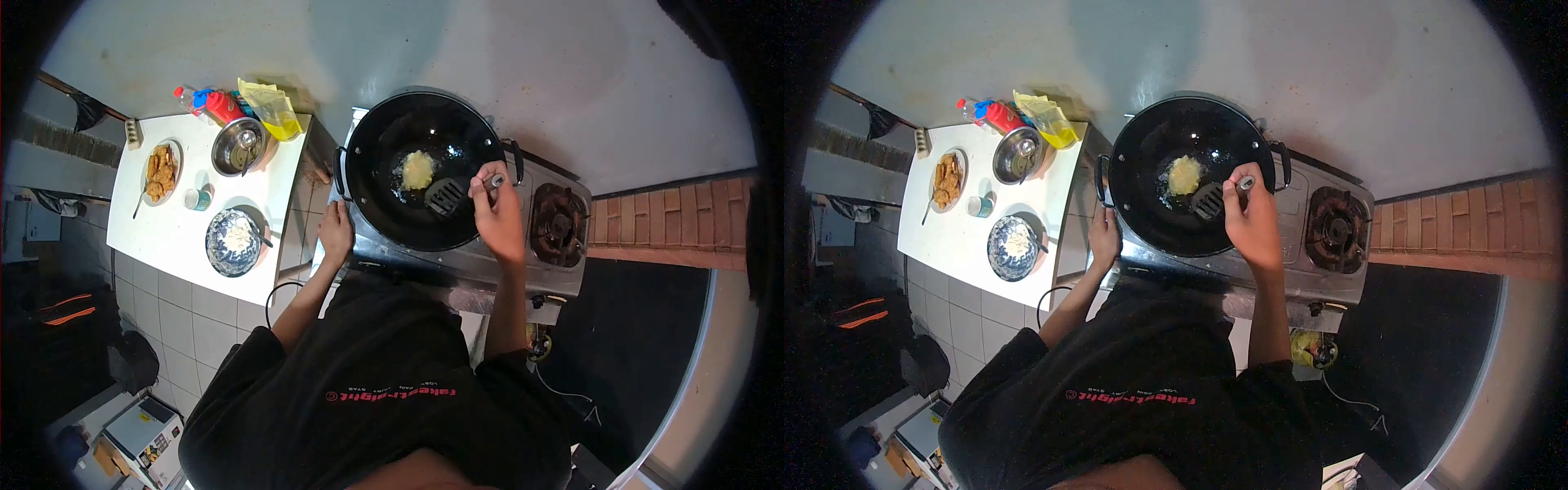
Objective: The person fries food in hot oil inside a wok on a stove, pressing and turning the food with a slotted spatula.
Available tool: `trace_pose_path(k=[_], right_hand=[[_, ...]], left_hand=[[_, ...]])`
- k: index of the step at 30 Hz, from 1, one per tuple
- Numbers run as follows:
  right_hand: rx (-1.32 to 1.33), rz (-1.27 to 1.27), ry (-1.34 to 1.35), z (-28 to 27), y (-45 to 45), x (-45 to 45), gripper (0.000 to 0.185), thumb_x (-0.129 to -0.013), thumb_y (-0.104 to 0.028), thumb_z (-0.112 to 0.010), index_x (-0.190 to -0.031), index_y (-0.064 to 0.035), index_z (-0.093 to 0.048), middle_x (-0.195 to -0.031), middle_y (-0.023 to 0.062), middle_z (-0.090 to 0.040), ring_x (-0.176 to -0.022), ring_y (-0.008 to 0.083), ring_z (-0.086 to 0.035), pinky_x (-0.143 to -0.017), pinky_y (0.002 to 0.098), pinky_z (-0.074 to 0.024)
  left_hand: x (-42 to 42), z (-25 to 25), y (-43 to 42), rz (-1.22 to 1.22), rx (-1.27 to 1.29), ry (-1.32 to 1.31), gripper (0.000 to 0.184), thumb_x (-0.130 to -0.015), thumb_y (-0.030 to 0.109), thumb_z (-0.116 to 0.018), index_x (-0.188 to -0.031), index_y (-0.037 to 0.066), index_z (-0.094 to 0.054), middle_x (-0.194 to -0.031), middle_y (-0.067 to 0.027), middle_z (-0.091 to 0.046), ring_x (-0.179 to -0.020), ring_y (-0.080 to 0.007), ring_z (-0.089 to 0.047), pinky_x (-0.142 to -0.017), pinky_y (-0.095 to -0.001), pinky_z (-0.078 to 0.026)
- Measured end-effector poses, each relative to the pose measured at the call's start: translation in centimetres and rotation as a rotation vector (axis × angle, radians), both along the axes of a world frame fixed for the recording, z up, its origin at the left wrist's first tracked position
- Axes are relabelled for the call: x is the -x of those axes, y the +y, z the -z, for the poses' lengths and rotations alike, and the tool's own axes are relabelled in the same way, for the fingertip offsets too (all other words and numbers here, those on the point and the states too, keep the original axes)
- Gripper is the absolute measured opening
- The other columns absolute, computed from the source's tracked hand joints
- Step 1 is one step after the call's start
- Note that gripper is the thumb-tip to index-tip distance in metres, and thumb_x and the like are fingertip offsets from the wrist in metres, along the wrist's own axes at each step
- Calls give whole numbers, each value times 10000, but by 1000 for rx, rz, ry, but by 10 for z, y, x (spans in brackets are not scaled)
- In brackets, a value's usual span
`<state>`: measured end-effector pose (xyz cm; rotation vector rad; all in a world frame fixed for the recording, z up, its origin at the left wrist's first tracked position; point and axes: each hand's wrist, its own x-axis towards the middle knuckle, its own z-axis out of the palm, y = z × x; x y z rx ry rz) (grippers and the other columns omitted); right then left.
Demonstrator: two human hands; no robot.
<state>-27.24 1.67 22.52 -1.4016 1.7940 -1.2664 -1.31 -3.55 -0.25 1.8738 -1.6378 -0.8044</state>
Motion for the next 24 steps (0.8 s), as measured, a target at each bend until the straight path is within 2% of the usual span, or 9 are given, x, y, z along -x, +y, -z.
trace_pose_path(k=[11, 24], right_hand=[[-65, 15, -32, -4, 1, -1, 71, -993, -96, -539, -963, -55, -490, -673, 2, -446, -617, 59, -395, -547, 264, -340], [-81, -16, -43, -3, 2, 0, 77, -985, -86, -544, -966, -47, -480, -670, 0, -432, -622, 62, -387, -557, 262, -337]], left_hand=[[1, -1, 0, -17, 35, 26, 471, -1052, 382, -347, -1026, -5, -615, -1029, -246, -640, -985, -463, -593, -866, -538, -433], [1, 2, 1, -21, 32, -3, 488, -1054, 392, -336, -1082, -8, -616, -1067, -247, -646, -1018, -448, -596, -896, -538, -421]])
